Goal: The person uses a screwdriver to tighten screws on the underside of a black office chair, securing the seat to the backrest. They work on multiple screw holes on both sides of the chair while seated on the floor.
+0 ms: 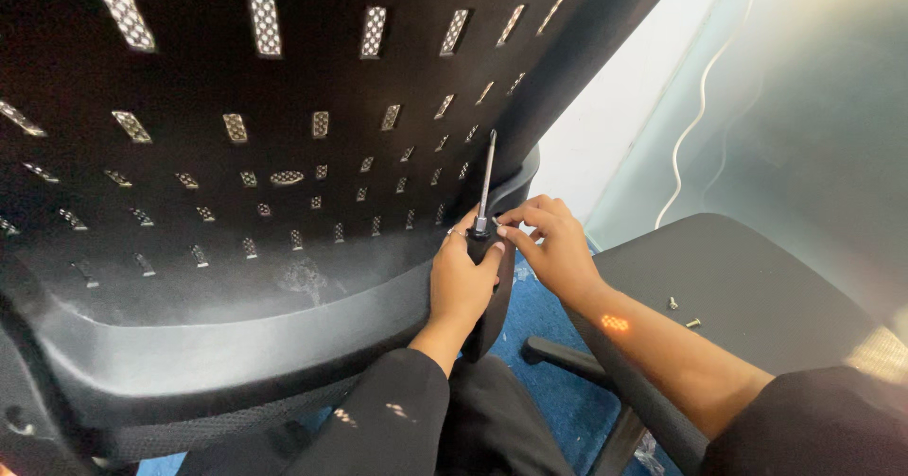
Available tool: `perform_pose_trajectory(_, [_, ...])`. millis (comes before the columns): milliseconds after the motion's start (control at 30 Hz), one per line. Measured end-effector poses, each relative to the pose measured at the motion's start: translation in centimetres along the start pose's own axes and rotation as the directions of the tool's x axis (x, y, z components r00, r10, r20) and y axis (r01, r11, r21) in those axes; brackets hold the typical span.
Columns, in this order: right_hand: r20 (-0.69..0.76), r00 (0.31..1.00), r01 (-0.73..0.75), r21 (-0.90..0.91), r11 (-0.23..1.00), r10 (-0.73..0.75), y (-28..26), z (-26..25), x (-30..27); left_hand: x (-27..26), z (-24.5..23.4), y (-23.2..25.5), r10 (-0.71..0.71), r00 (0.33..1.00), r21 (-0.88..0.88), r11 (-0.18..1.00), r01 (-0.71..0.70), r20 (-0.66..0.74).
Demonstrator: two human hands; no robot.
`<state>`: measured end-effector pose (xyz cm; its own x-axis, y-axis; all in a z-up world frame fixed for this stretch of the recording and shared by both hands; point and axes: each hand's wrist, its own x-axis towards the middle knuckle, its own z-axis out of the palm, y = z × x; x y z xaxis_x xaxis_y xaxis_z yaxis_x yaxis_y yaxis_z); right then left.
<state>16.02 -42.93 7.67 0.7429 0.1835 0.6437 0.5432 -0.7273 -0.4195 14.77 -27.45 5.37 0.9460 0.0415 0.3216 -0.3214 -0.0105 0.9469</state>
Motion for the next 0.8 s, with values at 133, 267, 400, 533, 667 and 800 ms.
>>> perform_pose_trajectory(133, [-0.049, 0.998, -0.039, 0.042, 0.998, 0.041, -0.50, 0.29, -0.17, 0.03, -0.22, 0.14, -0.070, 0.996, -0.032, 0.997, 0.072, 0.046])
perform_pose_trajectory(267, [-0.089, 0.995, -0.045, 0.013, 0.999, 0.046, -0.68, 0.71, -0.14, 0.20, -0.50, 0.36, -0.122, 0.988, -0.010, 0.992, 0.123, 0.093])
perform_pose_trajectory(400, [-0.105, 0.992, -0.060, 0.025, 0.998, 0.063, -0.79, 0.75, 0.04, 0.08, -0.46, 0.46, -0.166, 0.981, -0.018, 0.986, 0.168, 0.099])
perform_pose_trajectory(533, [-0.078, 0.996, -0.039, -0.034, 0.999, 0.036, -0.95, 0.36, 0.27, -0.06, -0.48, 0.18, -0.164, 0.980, -0.047, 0.984, 0.170, 0.116])
perform_pose_trajectory(667, [-0.100, 0.993, 0.052, -0.100, 0.994, -0.062, -0.99, 0.04, 0.20, 0.27, -0.59, -0.22, -0.152, 0.977, -0.076, 0.983, 0.165, 0.148])
perform_pose_trajectory(800, [-0.144, 0.989, 0.011, -0.116, 0.993, -0.028, -1.00, 0.58, -0.18, 0.46, -0.59, -0.34, -0.128, 0.980, -0.119, 0.982, 0.147, 0.153])
